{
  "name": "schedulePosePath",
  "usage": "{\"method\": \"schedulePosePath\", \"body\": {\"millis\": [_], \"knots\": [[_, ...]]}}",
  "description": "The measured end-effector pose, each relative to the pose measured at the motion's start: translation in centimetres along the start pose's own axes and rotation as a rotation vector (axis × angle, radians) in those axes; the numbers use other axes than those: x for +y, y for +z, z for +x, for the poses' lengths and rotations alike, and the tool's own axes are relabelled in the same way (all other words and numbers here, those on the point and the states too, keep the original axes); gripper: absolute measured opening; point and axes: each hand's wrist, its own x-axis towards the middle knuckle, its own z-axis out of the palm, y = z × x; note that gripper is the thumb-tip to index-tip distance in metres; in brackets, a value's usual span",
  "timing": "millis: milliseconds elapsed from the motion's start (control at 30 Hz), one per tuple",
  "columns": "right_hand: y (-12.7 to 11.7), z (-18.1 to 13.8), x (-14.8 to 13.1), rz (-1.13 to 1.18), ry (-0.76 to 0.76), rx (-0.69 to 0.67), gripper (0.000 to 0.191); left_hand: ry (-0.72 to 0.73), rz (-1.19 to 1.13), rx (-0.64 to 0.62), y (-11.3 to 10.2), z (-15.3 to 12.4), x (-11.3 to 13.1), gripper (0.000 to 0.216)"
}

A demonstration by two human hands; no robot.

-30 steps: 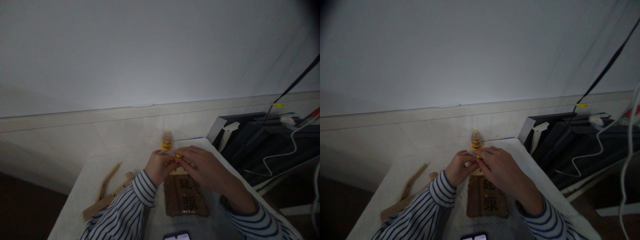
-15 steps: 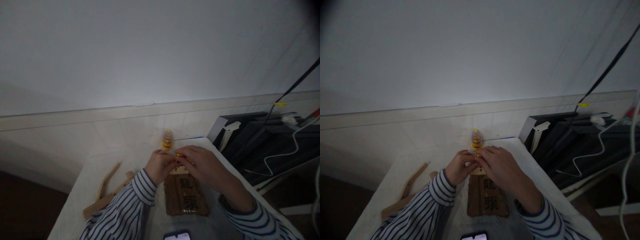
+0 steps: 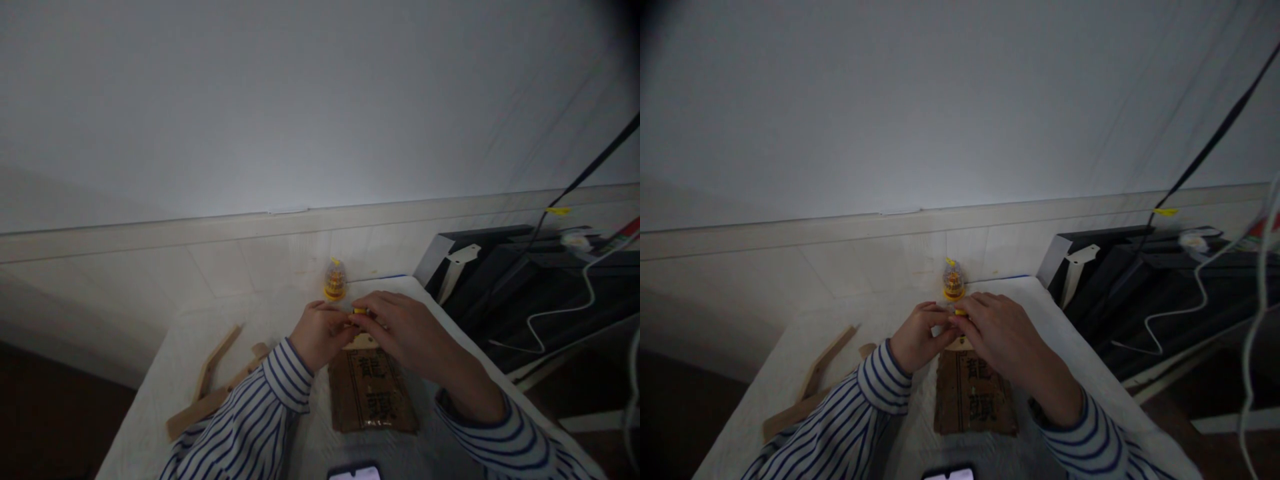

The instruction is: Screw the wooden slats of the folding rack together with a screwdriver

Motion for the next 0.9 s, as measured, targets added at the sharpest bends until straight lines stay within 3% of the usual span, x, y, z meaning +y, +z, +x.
{"method": "schedulePosePath", "body": {"millis": [233, 500, 900], "knots": [[0.15, 0.03, -0.17, -0.016, 0.002, -0.006, 0.019, -0.104, -0.013, 0.06, -0.1, 0.05, 0.48, 0.01], [-0.13, -0.25, -0.24, 0.035, -0.044, 0.043, 0.03, -0.098, -0.021, 0.047, -0.22, 0.04, 0.42, 0.008], [-0.09, -0.13, -0.18, 0.007, -0.041, -0.007, 0.021, -0.069, 0.0, 0.01, -0.36, 0.06, 0.49, 0.007]]}}
